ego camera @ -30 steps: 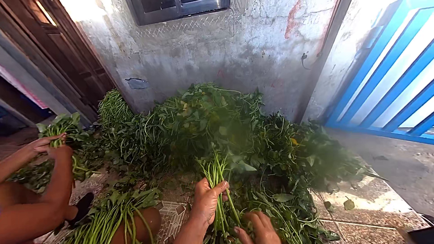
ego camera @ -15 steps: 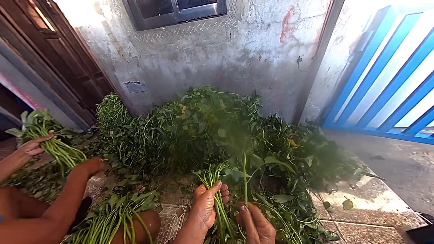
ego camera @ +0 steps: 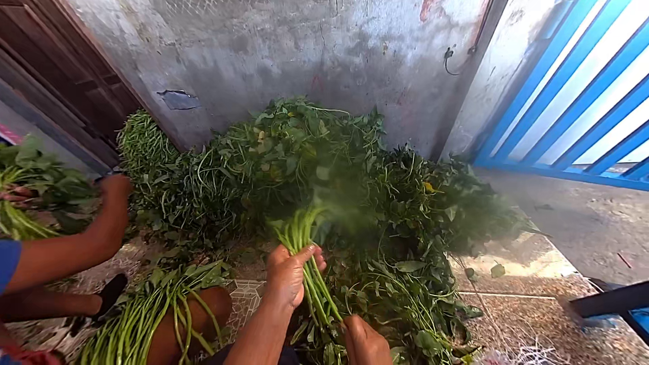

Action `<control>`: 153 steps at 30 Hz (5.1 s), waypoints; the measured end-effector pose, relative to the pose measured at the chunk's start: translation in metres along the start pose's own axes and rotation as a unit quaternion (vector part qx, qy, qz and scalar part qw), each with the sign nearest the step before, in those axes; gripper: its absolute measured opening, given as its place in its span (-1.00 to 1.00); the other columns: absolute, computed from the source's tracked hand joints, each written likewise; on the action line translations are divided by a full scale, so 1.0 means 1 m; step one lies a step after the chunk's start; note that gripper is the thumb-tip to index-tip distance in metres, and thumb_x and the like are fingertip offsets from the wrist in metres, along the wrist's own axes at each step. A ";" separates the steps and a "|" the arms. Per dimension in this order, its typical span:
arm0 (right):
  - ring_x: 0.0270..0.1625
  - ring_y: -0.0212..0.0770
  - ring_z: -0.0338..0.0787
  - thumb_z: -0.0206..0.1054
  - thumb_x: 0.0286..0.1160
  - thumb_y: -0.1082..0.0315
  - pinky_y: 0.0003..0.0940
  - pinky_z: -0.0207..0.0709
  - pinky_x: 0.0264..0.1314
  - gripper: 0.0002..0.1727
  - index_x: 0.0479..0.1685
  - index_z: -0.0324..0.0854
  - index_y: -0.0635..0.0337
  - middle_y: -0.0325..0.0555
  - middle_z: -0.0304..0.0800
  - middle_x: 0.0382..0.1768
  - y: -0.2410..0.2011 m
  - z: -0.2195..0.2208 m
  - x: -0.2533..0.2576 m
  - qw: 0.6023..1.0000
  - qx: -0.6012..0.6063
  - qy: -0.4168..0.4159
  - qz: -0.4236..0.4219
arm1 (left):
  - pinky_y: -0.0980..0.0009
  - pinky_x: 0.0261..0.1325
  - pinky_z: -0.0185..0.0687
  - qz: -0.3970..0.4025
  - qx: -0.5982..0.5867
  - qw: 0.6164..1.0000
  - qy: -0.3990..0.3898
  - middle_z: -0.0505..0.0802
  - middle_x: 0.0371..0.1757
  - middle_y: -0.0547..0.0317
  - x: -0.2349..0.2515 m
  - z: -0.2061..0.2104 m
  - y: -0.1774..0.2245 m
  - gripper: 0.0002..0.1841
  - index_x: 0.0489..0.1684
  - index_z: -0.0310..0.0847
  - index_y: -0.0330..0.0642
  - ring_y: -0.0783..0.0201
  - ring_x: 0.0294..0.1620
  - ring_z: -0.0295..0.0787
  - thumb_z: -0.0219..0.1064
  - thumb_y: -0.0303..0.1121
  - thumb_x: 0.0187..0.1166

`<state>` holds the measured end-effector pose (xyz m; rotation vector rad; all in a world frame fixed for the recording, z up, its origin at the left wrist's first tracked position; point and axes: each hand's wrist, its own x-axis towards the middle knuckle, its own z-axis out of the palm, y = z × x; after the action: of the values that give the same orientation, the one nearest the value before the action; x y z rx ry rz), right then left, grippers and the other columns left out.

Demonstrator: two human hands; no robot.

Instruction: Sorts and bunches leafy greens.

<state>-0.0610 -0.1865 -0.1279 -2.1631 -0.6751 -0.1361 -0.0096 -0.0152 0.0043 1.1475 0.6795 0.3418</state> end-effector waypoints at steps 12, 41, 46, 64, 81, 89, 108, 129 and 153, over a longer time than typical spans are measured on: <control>0.53 0.29 0.60 0.07 0.75 0.27 0.21 0.47 0.54 -0.56 0.46 0.59 0.27 0.32 0.63 0.43 0.222 -0.030 0.042 0.877 -0.140 -0.043 0.458 | 0.16 -0.23 0.89 -0.057 -0.052 0.996 0.044 0.82 -0.30 -0.14 0.015 -0.013 0.016 -0.82 0.14 0.53 -0.41 0.06 -0.37 0.86 0.23 -0.62 0.66; -0.08 -0.17 0.91 0.34 0.49 0.47 -0.17 0.80 0.06 -0.73 0.10 0.83 0.27 0.00 0.92 -0.10 0.095 -0.051 0.059 0.969 0.058 0.222 0.088 | 0.19 -0.28 0.87 -0.108 -0.029 0.994 0.011 0.86 -0.26 -0.19 0.009 0.007 -0.015 -0.79 0.12 0.53 -0.44 0.02 -0.34 0.89 0.32 -0.62 0.60; -0.06 -0.17 0.92 0.39 0.38 0.56 -0.26 0.81 0.11 -0.75 0.01 0.82 0.37 0.02 0.92 -0.16 0.032 -0.014 0.038 0.972 0.121 0.200 -0.020 | 0.19 -0.25 0.87 -0.131 0.023 0.988 -0.077 0.89 -0.15 -0.21 -0.001 0.016 -0.026 -0.76 0.18 0.49 -0.44 0.03 -0.32 0.91 0.30 -0.60 0.63; -0.09 -0.25 0.83 0.52 0.37 0.38 -0.29 0.78 0.05 -0.29 0.53 0.38 0.47 0.04 0.81 -0.01 -0.014 -0.011 0.054 0.917 0.379 0.058 0.114 | 0.33 -0.12 0.85 -0.014 0.112 0.982 -0.151 0.91 -0.23 -0.08 -0.006 0.005 -0.035 -0.61 -0.05 0.64 -0.46 0.19 -0.25 0.90 0.56 -0.79 0.13; 0.48 0.46 0.55 0.50 0.36 0.23 0.37 0.62 0.27 -0.46 0.34 0.68 0.31 0.43 0.58 0.39 0.029 -0.038 0.017 0.941 -0.081 -0.286 0.161 | 0.27 -0.49 0.84 0.015 0.037 0.999 0.022 0.87 -0.39 -0.22 0.006 -0.005 -0.005 -0.67 -0.05 0.60 -0.53 0.04 -0.50 0.88 0.55 -0.76 0.25; -0.08 -0.04 0.80 0.00 0.67 0.20 0.04 0.56 0.21 -0.63 -0.40 0.63 0.14 -0.08 0.75 -0.35 0.013 -0.015 0.044 0.997 -0.011 0.014 -0.071 | 0.27 -0.48 0.84 -0.008 0.050 0.998 -0.024 0.85 -0.43 -0.21 -0.004 0.012 -0.020 -0.72 -0.06 0.57 -0.55 0.05 -0.53 0.85 0.48 -0.78 0.32; 0.36 0.18 0.72 0.17 0.72 0.26 0.14 0.53 0.44 -0.53 0.51 0.53 0.29 0.33 0.67 0.36 0.082 0.154 0.025 0.758 0.222 -0.490 0.369 | 0.23 -0.32 0.87 0.007 -0.122 0.987 0.108 0.82 -0.31 -0.21 0.018 -0.021 0.020 -0.72 0.11 0.60 -0.47 0.06 -0.45 0.84 0.38 -0.70 0.46; -0.08 -0.32 0.89 0.31 0.45 0.62 -0.37 0.77 0.11 -0.75 0.04 0.79 0.38 -0.07 0.94 -0.15 0.047 0.006 0.061 0.848 0.493 0.047 0.189 | 0.28 -0.34 0.87 0.000 0.072 0.997 -0.002 0.87 -0.36 -0.16 0.010 -0.008 -0.010 -0.73 0.05 0.55 -0.50 0.08 -0.42 0.89 0.44 -0.72 0.44; -0.21 -0.38 0.77 0.34 0.53 0.54 -0.41 0.66 -0.11 -0.72 0.18 0.57 0.31 -0.18 0.85 -0.17 0.001 -0.017 0.072 0.795 0.587 -0.098 0.122 | 0.34 0.08 0.88 0.150 0.149 0.956 -0.202 0.95 -0.23 0.02 -0.002 -0.010 -0.030 -0.64 -0.15 0.77 -0.42 0.25 -0.15 0.94 0.63 -0.75 0.04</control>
<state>0.0028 -0.1691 -0.0946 -1.0149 -0.3870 0.5336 -0.0200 -0.0208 -0.0248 1.5615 0.1952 0.2512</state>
